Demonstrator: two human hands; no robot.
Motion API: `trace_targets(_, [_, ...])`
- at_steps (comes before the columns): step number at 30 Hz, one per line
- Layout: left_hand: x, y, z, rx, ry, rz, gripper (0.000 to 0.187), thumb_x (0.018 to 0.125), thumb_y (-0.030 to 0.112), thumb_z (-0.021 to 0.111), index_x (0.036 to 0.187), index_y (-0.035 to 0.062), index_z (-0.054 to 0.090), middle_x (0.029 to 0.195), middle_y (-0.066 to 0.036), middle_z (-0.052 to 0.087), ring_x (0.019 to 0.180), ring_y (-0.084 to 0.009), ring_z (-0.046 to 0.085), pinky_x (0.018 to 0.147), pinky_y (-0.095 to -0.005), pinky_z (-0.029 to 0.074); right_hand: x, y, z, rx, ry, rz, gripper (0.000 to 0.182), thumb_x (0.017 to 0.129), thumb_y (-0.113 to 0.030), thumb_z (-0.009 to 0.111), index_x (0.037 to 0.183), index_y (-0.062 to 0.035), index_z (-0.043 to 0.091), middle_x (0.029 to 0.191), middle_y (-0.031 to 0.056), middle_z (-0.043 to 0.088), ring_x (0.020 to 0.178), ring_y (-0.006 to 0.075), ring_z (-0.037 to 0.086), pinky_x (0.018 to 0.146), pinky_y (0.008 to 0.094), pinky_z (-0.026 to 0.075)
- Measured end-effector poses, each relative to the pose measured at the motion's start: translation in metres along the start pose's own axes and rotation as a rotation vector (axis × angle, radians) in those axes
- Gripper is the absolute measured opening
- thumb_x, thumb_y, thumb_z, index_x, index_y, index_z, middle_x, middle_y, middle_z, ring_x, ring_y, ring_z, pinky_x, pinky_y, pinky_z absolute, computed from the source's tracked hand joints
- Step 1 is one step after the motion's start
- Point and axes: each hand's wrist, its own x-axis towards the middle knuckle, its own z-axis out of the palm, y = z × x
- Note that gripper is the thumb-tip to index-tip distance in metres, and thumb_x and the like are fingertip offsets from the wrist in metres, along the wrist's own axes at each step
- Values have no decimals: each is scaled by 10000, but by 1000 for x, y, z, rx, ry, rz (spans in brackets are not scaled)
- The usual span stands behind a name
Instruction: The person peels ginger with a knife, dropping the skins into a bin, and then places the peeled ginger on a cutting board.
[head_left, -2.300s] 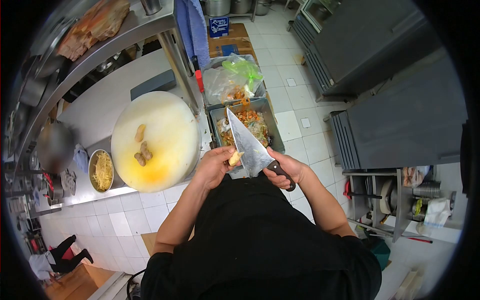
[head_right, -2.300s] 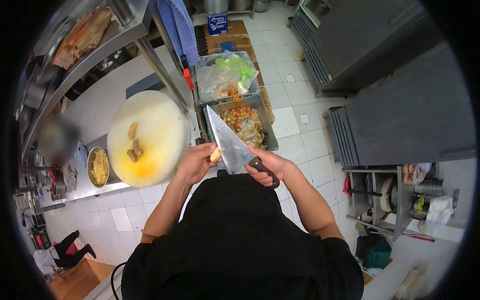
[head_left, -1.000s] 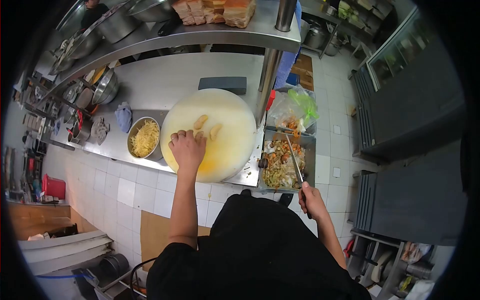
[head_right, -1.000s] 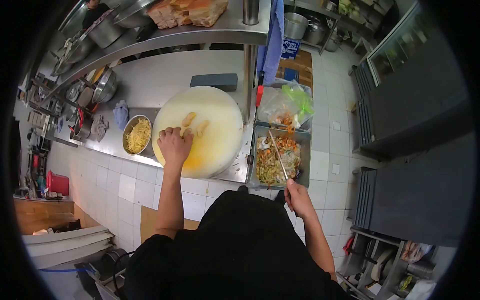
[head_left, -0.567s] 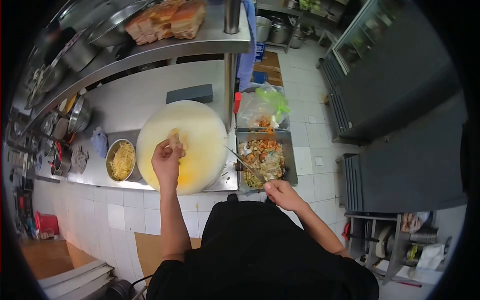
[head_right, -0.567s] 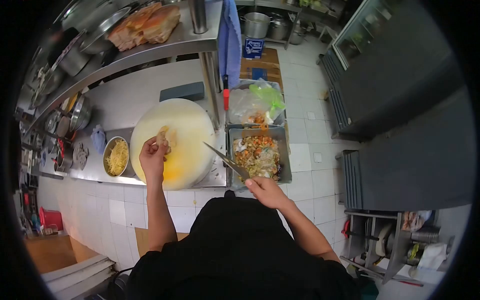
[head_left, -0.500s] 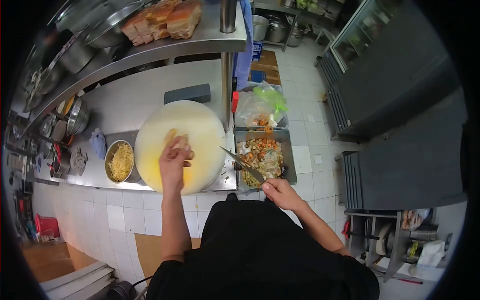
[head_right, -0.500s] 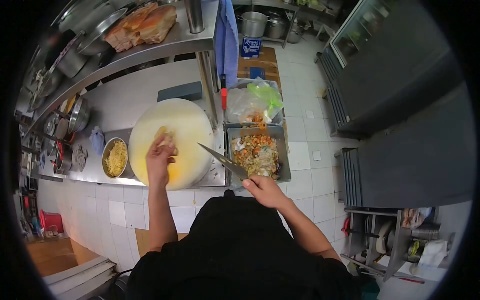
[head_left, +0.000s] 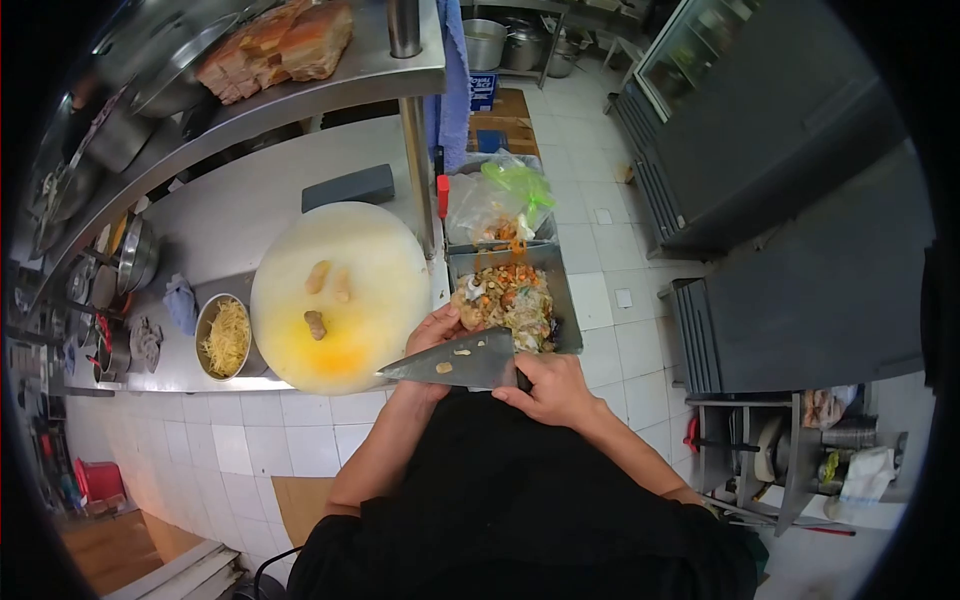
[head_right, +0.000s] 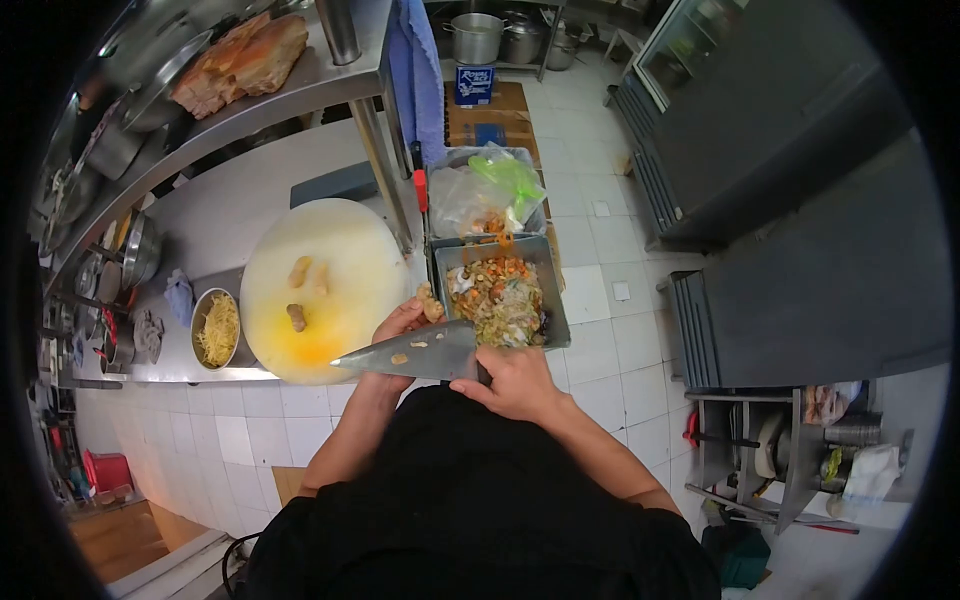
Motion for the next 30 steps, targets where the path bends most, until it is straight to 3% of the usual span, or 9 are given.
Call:
trace_targets(3, [2, -11, -5, 5, -27, -69, 208, 986, 118, 586, 1164, 12, 606, 1054, -98, 681, 929, -177, 667, 853, -325, 557, -3, 5, 4, -58, 23, -12, 431, 837, -476, 744, 845, -67, 610, 676, 109, 619, 610, 335, 636, 541, 424, 482])
trace_targets(5, [11, -27, -21, -24, 115, -58, 140, 942, 93, 648, 1064, 35, 608, 939, -61, 653, 827, -148, 635, 764, -300, 544, -3, 4, 3, -57, 35, -15, 441, 834, -480, 746, 841, -63, 602, 675, 112, 618, 611, 338, 636, 542, 427, 483])
trace_targets(11, [6, -32, -13, 20, 166, -17, 182, 924, 74, 679, 1066, 46, 569, 882, -40, 622, 757, -118, 602, 687, -265, 531, -6, 5, -1, -33, 7, -15, 465, 839, -492, 735, 819, -54, 578, 671, 121, 620, 621, 372, 626, 550, 440, 482])
trace_targets(18, [-1, -25, -8, 132, 141, -39, 221, 948, 93, 662, 1135, 26, 563, 934, -38, 643, 795, -115, 622, 722, -263, 540, -14, 24, 1, 45, -65, 58, 464, 883, -531, 667, 791, -81, 599, 660, 124, 628, 645, 383, 631, 569, 438, 480])
trace_targets(20, [-3, -26, -11, 51, 20, -42, 203, 968, 98, 634, 1141, 23, 560, 969, -44, 655, 836, -120, 640, 765, -266, 540, -21, 39, 7, 78, -76, 108, 463, 887, -532, 660, 813, -77, 624, 657, 143, 633, 656, 391, 639, 587, 451, 492])
trace_targets(30, [-1, -31, -7, 138, 120, -83, 220, 978, 105, 621, 1166, 29, 536, 1056, -85, 656, 909, -157, 650, 810, -306, 548, -40, 61, 5, 137, -146, 285, 438, 921, -505, 610, 820, -85, 679, 661, 163, 643, 688, 400, 647, 634, 467, 498])
